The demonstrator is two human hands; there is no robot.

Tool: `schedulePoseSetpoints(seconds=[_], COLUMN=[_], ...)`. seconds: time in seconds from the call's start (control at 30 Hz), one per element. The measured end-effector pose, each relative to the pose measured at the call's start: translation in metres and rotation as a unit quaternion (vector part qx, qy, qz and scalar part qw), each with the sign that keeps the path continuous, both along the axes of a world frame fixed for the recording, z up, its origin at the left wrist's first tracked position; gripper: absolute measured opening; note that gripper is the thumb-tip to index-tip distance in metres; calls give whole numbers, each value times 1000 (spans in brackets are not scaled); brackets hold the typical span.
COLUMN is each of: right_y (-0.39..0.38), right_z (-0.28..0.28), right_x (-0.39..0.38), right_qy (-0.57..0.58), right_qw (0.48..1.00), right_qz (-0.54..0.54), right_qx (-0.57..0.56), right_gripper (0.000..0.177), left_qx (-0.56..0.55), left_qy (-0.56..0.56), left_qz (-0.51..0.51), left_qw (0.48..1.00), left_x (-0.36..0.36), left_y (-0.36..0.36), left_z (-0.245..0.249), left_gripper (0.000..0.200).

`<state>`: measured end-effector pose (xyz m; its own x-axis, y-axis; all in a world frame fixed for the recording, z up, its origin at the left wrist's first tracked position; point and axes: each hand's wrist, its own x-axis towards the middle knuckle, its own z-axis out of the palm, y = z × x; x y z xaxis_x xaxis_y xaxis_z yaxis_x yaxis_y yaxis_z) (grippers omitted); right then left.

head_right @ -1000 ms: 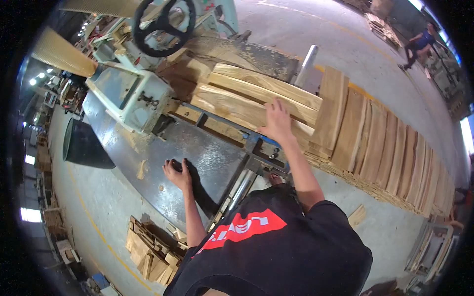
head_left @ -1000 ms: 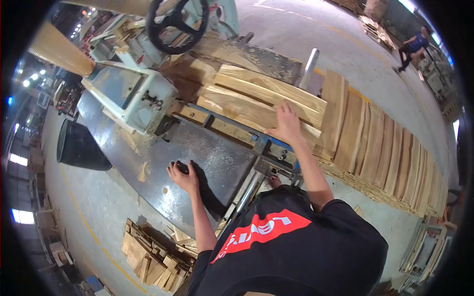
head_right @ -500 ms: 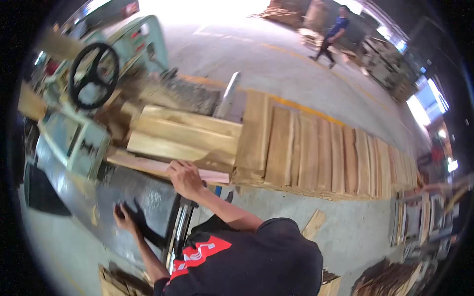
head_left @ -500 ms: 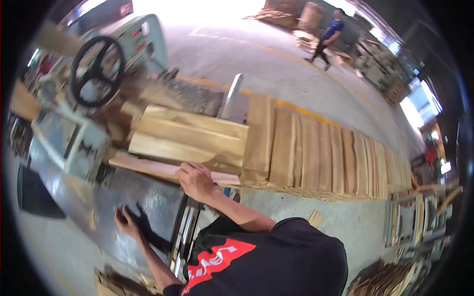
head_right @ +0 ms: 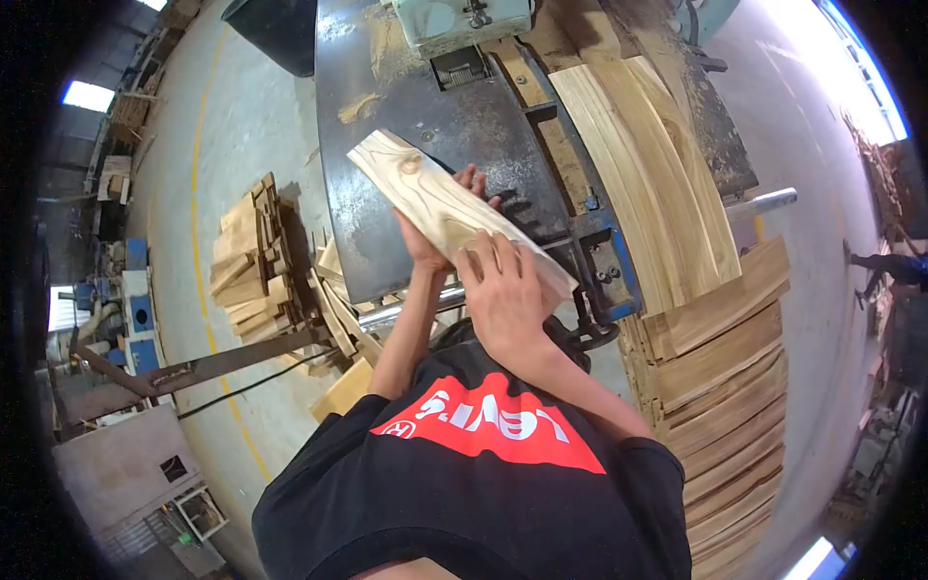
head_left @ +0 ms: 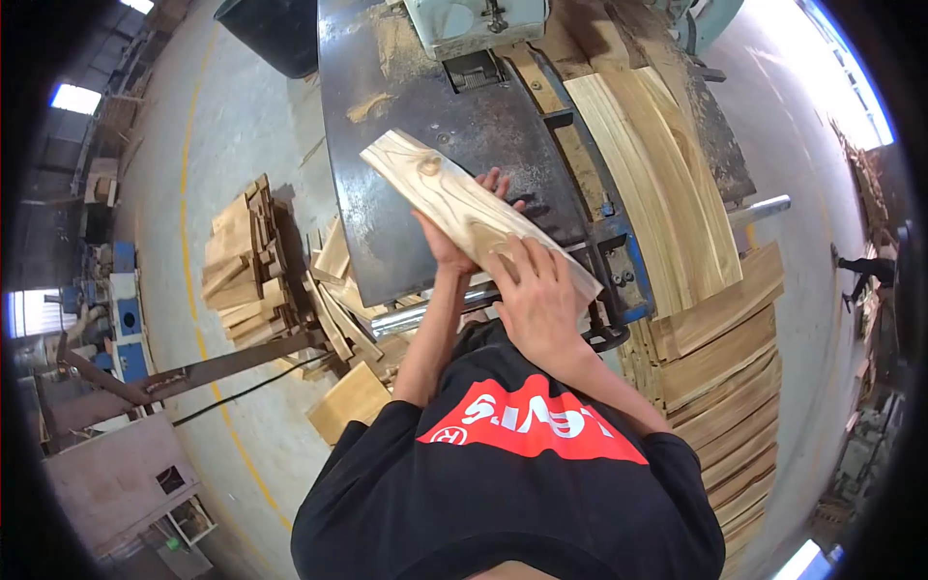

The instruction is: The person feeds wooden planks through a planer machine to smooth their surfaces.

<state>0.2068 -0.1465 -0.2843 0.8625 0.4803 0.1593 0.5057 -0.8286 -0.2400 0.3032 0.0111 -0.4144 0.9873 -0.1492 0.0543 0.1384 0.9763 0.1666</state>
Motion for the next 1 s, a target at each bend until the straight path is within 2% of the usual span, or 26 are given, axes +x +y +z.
schedulePoseSetpoints(seconds=[0.03,0.1,0.13,0.17,0.27,0.37,0.4,0.43,0.47,0.5,0.6,0.63,0.7,0.73,0.77,0.8,0.87,1.0], right_y=[-7,-16,-20,-23,-31,-41,-46,-48,-52,-57,-66,-65,-59,-55,-52,-49,-49,-49], right_z=[9,7,4,4,-14,-17,-16,-25,-34,-41,-71,-90,-119,-114,-108,-102,-98,-80], right_x=[-3,-10,-15,-18,-17,-9,-6,-5,-1,5,19,21,20,20,17,14,9,3], right_qy=[24,85,84,79,119,200,229,158,145,129,124,142,215,222,231,242,191,35], right_qw=[1000,996,996,997,992,971,961,963,958,951,910,887,814,820,826,830,882,963], right_qz=[-6,-12,-9,-6,-22,-82,-110,-134,-138,-144,-174,-192,-228,-239,-250,-261,-237,-157], right_qx=[-1,13,10,8,48,98,110,171,206,240,354,396,489,470,449,428,359,216], right_gripper=[70,82,79,77,68,58,55,47,46,46,43,43,42,42,43,43,44,43], left_qx=[8,-54,-84,-10,103,344,368,434,498,484,627,688,787,828,834,857,897,916], left_qy=[3,59,85,55,113,217,248,205,159,139,-12,-25,-109,-148,-140,-144,-153,-177], left_qz=[9,-7,-16,1,13,45,16,27,36,43,70,102,86,79,62,64,68,85], left_qw=[1000,997,993,998,988,912,896,877,852,863,776,718,602,535,530,490,409,350], left_x=[-4,-6,-4,-2,-2,-1,0,-4,-11,-15,-34,-41,-59,-65,-69,-71,-69,-70], left_y=[5,18,20,20,17,3,12,9,5,9,7,7,3,1,-3,-4,-6,-17], left_z=[3,8,9,2,10,28,15,34,53,46,42,13,14,14,12,7,-4,-15], left_gripper=[129,132,133,134,130,116,97,88,80,71,72,88,98,103,110,110,109,107])
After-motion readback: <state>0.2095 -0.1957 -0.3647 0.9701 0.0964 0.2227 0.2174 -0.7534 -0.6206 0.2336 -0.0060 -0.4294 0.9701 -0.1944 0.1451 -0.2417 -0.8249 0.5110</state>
